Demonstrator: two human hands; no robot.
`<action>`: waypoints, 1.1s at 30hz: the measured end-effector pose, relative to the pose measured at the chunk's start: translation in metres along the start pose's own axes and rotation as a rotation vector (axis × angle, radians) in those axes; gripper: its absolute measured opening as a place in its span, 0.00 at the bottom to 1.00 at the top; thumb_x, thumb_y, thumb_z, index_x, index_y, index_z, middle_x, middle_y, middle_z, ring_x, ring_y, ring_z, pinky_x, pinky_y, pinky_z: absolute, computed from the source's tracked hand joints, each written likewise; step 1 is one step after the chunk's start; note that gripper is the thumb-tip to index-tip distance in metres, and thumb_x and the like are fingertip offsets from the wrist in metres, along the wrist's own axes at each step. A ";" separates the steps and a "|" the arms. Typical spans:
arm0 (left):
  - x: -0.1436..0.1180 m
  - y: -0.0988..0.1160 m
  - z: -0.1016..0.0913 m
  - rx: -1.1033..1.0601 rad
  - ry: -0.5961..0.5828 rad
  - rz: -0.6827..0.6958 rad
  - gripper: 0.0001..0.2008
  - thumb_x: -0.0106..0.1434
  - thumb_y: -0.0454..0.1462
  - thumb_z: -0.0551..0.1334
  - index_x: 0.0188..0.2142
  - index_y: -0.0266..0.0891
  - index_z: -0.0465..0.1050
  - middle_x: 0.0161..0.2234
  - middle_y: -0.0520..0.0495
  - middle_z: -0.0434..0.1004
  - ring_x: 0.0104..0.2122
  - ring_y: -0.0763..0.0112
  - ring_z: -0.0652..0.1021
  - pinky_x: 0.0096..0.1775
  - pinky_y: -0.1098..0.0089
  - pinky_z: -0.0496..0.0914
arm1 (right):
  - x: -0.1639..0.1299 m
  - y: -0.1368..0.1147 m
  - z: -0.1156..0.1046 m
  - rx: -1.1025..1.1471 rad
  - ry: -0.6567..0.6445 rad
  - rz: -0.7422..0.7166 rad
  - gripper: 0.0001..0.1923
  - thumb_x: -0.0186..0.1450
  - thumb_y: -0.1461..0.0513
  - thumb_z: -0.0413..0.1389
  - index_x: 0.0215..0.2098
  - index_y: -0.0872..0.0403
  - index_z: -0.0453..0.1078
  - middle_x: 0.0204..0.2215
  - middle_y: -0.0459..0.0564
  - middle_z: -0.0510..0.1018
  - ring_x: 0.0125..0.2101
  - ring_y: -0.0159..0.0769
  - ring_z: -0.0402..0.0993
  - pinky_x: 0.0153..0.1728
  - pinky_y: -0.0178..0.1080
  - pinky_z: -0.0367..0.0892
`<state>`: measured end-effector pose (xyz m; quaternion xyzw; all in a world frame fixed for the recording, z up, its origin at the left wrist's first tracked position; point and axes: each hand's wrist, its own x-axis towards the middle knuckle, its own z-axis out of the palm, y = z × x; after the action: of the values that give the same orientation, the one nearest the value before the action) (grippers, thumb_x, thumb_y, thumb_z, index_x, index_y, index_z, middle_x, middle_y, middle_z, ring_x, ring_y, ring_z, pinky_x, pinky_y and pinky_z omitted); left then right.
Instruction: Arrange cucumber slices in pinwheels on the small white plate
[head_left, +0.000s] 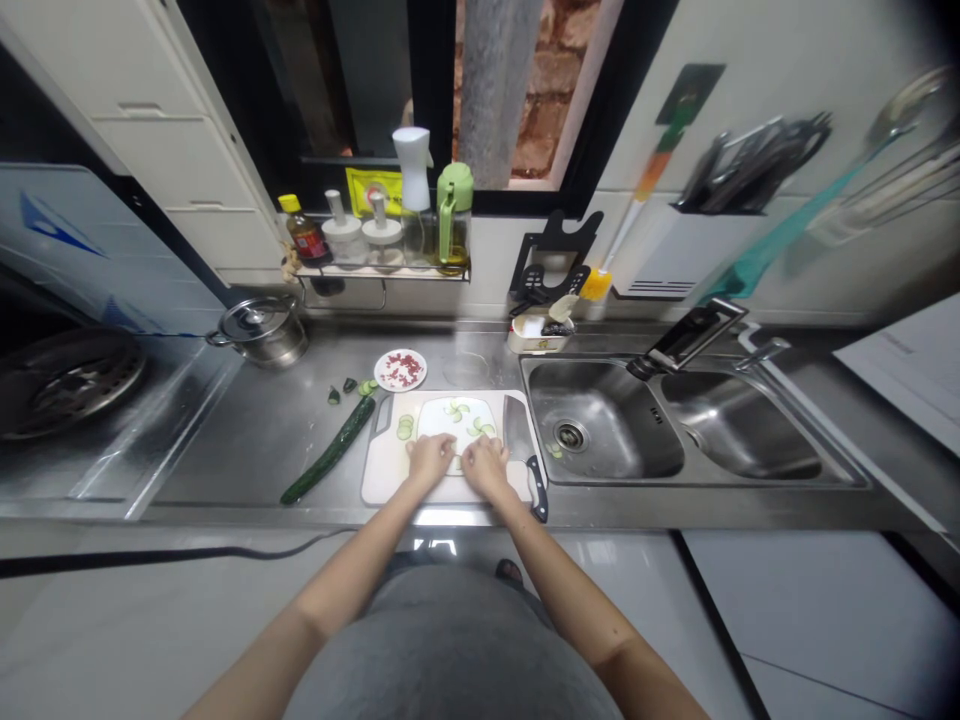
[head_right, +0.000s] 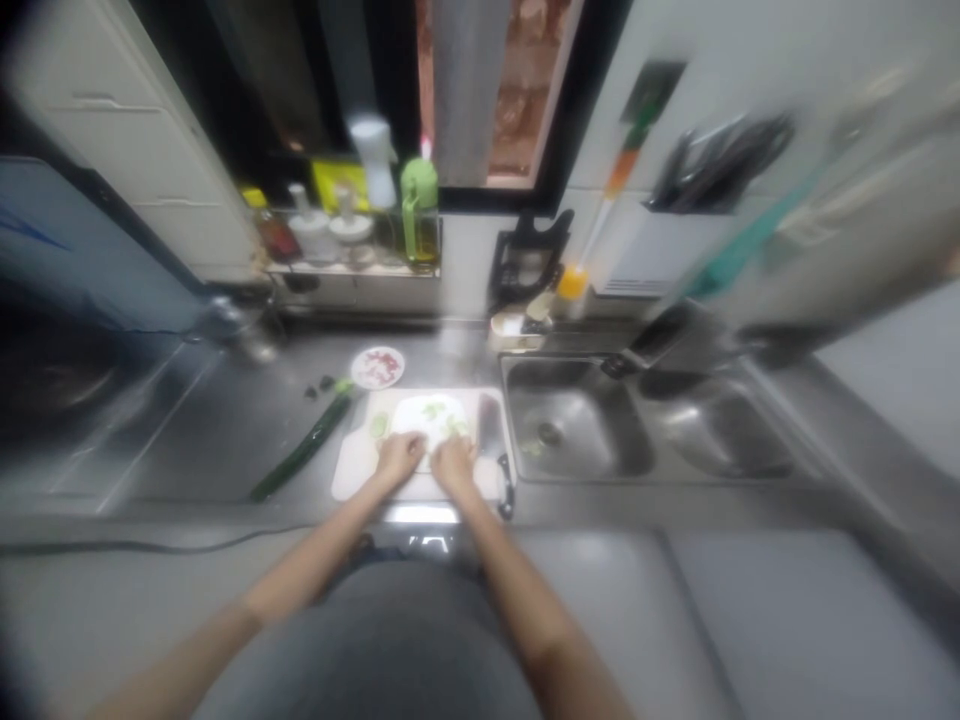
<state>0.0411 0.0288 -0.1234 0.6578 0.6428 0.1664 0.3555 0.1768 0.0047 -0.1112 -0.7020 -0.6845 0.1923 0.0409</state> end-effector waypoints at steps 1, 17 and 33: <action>0.000 0.000 0.001 0.021 0.015 0.013 0.14 0.62 0.35 0.59 0.46 0.44 0.79 0.41 0.42 0.81 0.49 0.54 0.73 0.54 0.56 0.56 | -0.001 0.000 0.001 -0.013 0.009 -0.009 0.15 0.69 0.62 0.47 0.40 0.59 0.76 0.50 0.63 0.72 0.51 0.52 0.61 0.51 0.49 0.51; -0.005 -0.007 0.002 0.221 0.007 0.053 0.15 0.66 0.40 0.58 0.49 0.44 0.77 0.47 0.42 0.77 0.51 0.55 0.69 0.55 0.56 0.55 | -0.006 0.011 0.015 -0.033 0.090 -0.224 0.14 0.71 0.62 0.47 0.45 0.51 0.75 0.48 0.55 0.69 0.49 0.45 0.57 0.50 0.45 0.51; -0.006 -0.010 0.004 0.258 0.024 0.074 0.15 0.66 0.41 0.58 0.49 0.45 0.77 0.46 0.43 0.78 0.50 0.55 0.70 0.53 0.56 0.56 | -0.010 0.013 0.017 -0.028 0.096 -0.237 0.13 0.70 0.62 0.50 0.44 0.51 0.77 0.46 0.54 0.69 0.48 0.44 0.56 0.50 0.45 0.51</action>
<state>0.0355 0.0211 -0.1314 0.7192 0.6384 0.1030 0.2539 0.1838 -0.0090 -0.1294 -0.6252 -0.7625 0.1425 0.0862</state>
